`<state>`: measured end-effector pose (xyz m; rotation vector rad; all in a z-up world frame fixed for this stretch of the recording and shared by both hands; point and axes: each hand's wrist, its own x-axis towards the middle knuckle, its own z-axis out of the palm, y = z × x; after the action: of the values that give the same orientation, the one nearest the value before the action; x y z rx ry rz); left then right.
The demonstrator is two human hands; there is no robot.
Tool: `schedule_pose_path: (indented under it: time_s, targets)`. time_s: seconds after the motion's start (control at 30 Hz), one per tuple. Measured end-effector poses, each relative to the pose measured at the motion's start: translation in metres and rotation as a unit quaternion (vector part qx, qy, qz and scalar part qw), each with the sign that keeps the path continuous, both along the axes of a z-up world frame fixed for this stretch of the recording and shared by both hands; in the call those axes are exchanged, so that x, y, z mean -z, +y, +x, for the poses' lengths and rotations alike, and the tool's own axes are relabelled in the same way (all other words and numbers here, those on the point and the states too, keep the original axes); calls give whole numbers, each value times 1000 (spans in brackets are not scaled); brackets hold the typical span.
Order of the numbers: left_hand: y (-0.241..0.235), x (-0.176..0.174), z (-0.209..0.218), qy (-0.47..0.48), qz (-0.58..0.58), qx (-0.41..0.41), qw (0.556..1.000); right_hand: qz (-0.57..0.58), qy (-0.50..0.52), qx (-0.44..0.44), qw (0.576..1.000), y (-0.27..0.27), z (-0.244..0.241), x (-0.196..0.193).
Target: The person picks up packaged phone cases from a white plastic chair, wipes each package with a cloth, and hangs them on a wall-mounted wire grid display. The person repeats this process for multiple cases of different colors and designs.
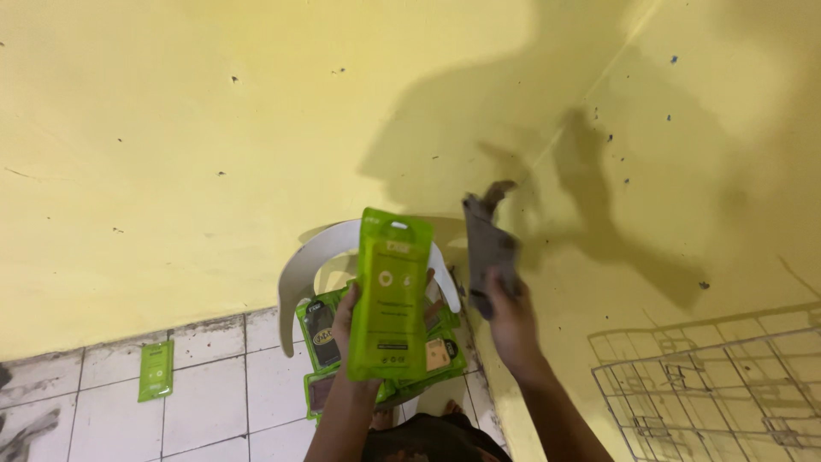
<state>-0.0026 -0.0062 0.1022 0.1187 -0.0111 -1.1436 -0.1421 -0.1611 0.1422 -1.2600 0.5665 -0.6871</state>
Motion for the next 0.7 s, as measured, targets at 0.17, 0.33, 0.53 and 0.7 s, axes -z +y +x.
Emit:
schedule_pose_path:
  time_s: [0.17, 0.33, 0.53, 0.7]
  targets:
    - [-18, 4, -12, -128, 78, -60, 987, -595, 207, -6, 777, 59, 66, -39]
    - [-27, 24, 2, -41, -35, -110, 993, -501, 182, -116, 838, 95, 60, -52]
    - [-32, 8, 43, -58, -32, -166, 984, -420, 133, -174, 881, 118, 46, -68]
    - [-36, 5, 52, -41, 163, -244, 955, -259, 133, -175, 941, 114, 46, -42]
